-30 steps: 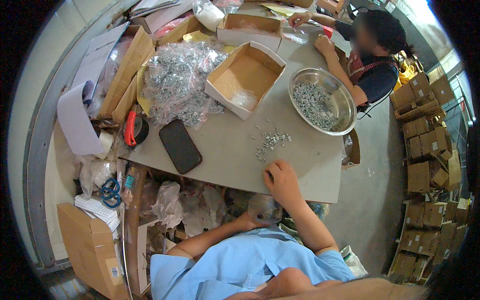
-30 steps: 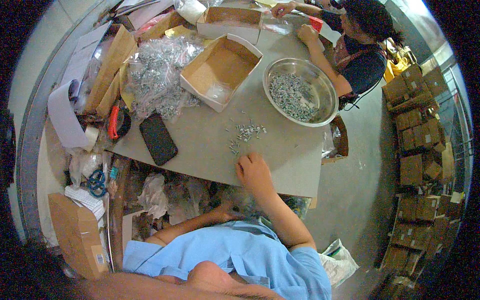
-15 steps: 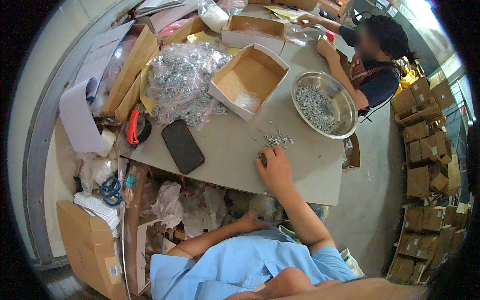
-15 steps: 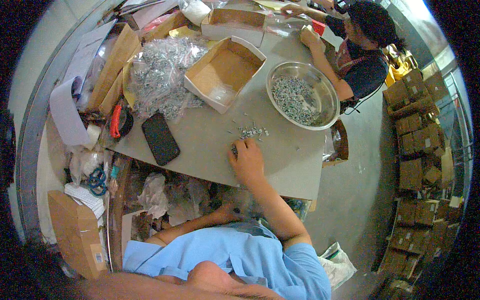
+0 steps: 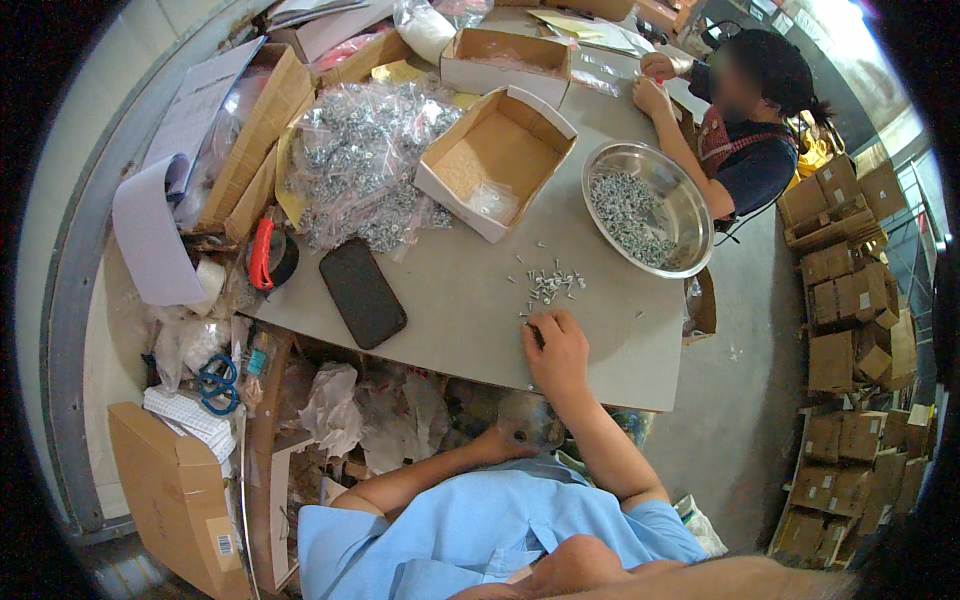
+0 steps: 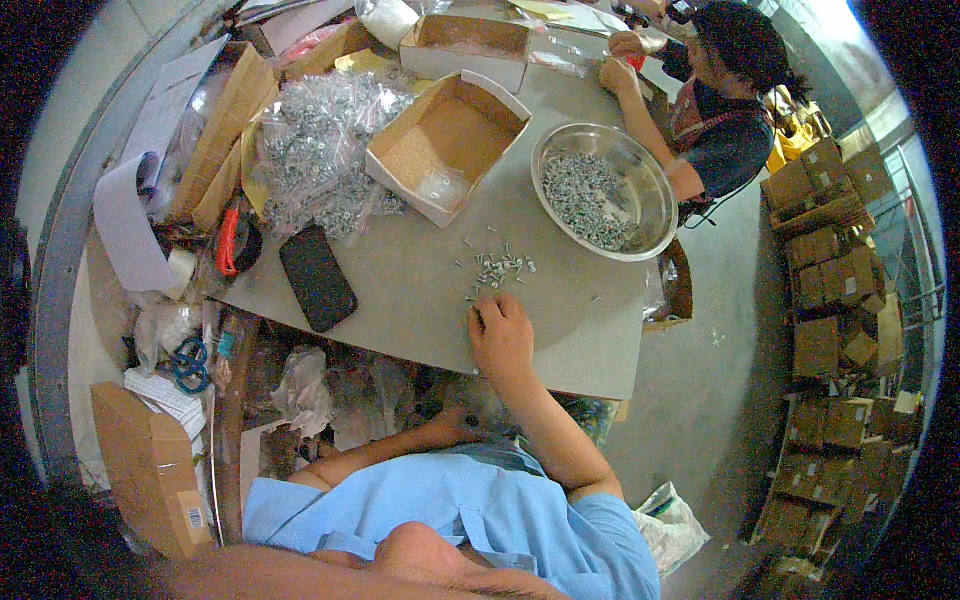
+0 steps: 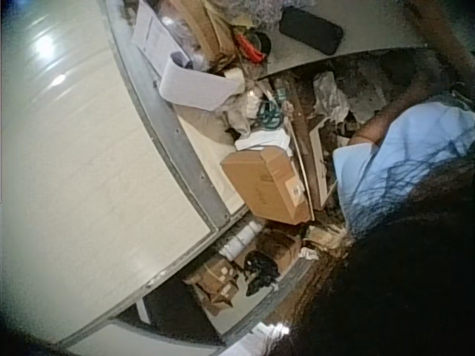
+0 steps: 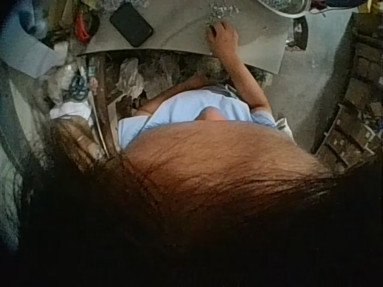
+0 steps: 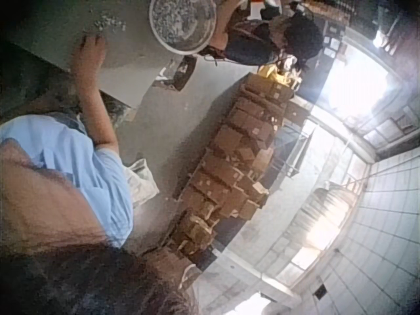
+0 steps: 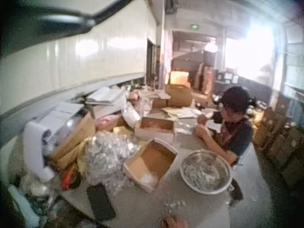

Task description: The person picks up small metal pieces from a table and places them into a cardboard box and a plastic bag.

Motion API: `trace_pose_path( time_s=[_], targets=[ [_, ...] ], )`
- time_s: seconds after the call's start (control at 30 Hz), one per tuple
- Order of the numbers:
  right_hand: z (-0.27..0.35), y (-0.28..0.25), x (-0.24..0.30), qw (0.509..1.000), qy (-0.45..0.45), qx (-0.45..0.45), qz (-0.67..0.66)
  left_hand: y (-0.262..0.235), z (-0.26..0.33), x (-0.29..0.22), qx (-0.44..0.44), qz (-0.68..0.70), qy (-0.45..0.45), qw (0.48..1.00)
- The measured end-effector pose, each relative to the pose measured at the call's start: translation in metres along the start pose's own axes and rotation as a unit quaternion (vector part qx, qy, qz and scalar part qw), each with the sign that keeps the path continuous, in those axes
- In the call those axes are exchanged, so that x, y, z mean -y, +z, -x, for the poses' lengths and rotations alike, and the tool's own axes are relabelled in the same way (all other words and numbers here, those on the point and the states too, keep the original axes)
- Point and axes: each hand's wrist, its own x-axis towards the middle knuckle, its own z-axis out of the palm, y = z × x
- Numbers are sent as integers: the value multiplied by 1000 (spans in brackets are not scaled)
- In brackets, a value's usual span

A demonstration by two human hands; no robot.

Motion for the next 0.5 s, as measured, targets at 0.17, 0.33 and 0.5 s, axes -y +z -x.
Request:
trace_pose_path(
  time_s=[0.17,0.33,0.5],
  targets=[
    [3,-11,3,998,-29,49,1,-10,4,-16,39,-12,-23,999],
    [17,-40,3,964,-33,262,-29,-7,1,-8,38,56,1,998],
    [12,-54,10,940,-28,333,-72,-7,1,-16,20,70,-20,997]
  ],
)
